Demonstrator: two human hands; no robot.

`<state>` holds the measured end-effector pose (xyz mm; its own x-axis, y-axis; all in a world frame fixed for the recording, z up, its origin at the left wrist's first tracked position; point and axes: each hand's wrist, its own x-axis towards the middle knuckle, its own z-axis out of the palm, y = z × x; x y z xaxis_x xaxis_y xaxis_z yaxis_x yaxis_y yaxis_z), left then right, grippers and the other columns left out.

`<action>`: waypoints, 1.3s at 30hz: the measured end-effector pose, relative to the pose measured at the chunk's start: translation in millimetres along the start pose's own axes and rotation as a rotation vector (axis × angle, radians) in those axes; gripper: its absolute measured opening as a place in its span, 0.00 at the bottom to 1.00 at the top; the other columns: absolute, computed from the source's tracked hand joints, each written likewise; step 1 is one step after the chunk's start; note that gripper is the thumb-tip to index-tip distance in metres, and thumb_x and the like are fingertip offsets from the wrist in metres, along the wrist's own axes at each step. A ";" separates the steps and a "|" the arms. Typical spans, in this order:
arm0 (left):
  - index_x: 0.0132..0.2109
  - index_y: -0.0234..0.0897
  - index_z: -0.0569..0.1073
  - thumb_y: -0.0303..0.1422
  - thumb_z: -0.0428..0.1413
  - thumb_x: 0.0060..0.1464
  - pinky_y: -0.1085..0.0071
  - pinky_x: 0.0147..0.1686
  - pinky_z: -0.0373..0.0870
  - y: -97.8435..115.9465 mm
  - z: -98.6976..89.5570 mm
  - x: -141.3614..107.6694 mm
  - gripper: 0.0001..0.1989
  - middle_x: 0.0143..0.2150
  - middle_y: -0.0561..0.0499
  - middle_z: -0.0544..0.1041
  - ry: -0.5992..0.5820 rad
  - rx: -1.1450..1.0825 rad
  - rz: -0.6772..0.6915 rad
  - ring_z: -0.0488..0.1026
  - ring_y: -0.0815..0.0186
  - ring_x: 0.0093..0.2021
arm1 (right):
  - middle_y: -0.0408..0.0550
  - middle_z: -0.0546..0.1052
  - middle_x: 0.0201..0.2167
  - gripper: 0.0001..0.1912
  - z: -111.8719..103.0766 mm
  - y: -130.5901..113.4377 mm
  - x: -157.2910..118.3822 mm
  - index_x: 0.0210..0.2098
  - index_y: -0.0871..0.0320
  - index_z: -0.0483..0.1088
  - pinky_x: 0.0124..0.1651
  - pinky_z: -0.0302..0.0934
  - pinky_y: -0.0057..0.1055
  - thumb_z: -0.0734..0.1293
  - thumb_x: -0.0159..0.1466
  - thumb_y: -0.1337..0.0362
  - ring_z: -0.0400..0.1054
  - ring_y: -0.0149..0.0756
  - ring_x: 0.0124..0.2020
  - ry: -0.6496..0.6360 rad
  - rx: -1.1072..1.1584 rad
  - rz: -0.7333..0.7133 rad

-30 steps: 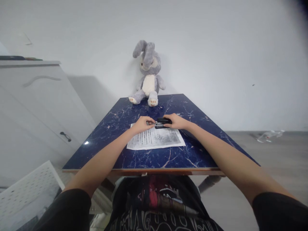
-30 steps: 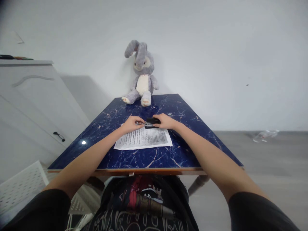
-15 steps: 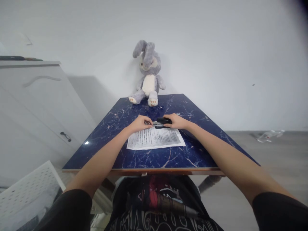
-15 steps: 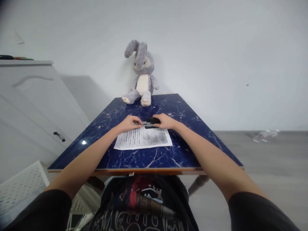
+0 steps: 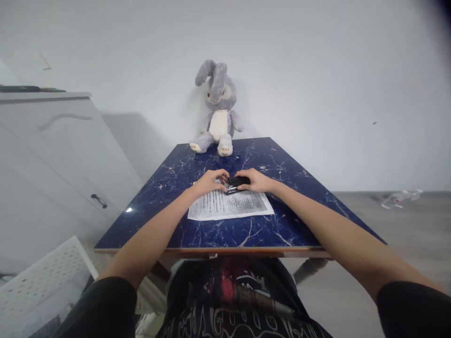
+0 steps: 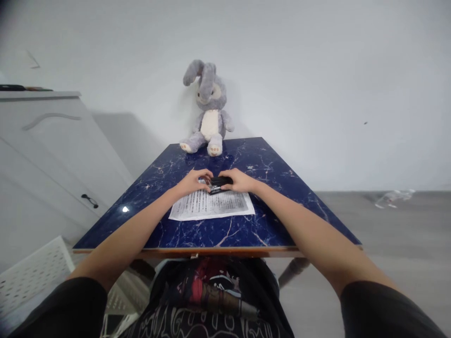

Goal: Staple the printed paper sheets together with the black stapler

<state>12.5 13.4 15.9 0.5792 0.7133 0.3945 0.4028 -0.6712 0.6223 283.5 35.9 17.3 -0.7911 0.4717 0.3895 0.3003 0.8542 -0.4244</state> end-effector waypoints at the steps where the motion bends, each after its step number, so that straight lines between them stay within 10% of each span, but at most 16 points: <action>1: 0.46 0.38 0.77 0.31 0.70 0.46 0.68 0.47 0.74 1.6 2.1 0.9 0.19 0.39 0.53 0.82 0.007 0.029 0.018 0.80 0.64 0.40 | 0.50 0.80 0.40 0.18 1.8 -1.6 1.2 0.48 0.58 0.74 0.43 0.62 0.33 0.70 0.65 0.52 0.74 0.42 0.39 0.006 0.000 -0.022; 17: 0.45 0.35 0.79 0.41 0.61 0.59 0.64 0.47 0.73 3.7 -9.1 4.7 0.14 0.38 0.47 0.83 0.161 0.055 -0.100 0.79 0.60 0.40 | 0.45 0.77 0.32 0.19 -18.0 -9.4 2.1 0.41 0.60 0.76 0.38 0.58 0.32 0.74 0.60 0.51 0.69 0.36 0.32 0.305 0.015 0.111; 24: 0.60 0.40 0.75 0.44 0.55 0.65 0.50 0.59 0.66 -19.4 1.4 -0.6 0.22 0.62 0.40 0.73 -0.095 0.615 -0.266 0.69 0.47 0.62 | 0.43 0.73 0.26 0.17 -59.4 21.3 -23.5 0.34 0.59 0.74 0.33 0.55 0.32 0.75 0.57 0.51 0.65 0.36 0.28 0.493 0.133 0.398; 39: 0.62 0.43 0.72 0.32 0.49 0.67 0.51 0.61 0.67 -29.6 23.2 3.5 0.20 0.63 0.43 0.71 0.003 0.636 -0.195 0.69 0.53 0.61 | 0.39 0.71 0.28 0.16 10.8 -31.3 12.2 0.35 0.58 0.71 0.35 0.53 0.30 0.73 0.60 0.51 0.62 0.32 0.29 0.020 -0.003 0.105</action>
<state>19.0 31.1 -16.9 0.4518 0.8336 0.3179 0.8401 -0.5174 0.1627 258.6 12.5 26.5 -0.7442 0.5631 0.3592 0.3829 0.8003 -0.4613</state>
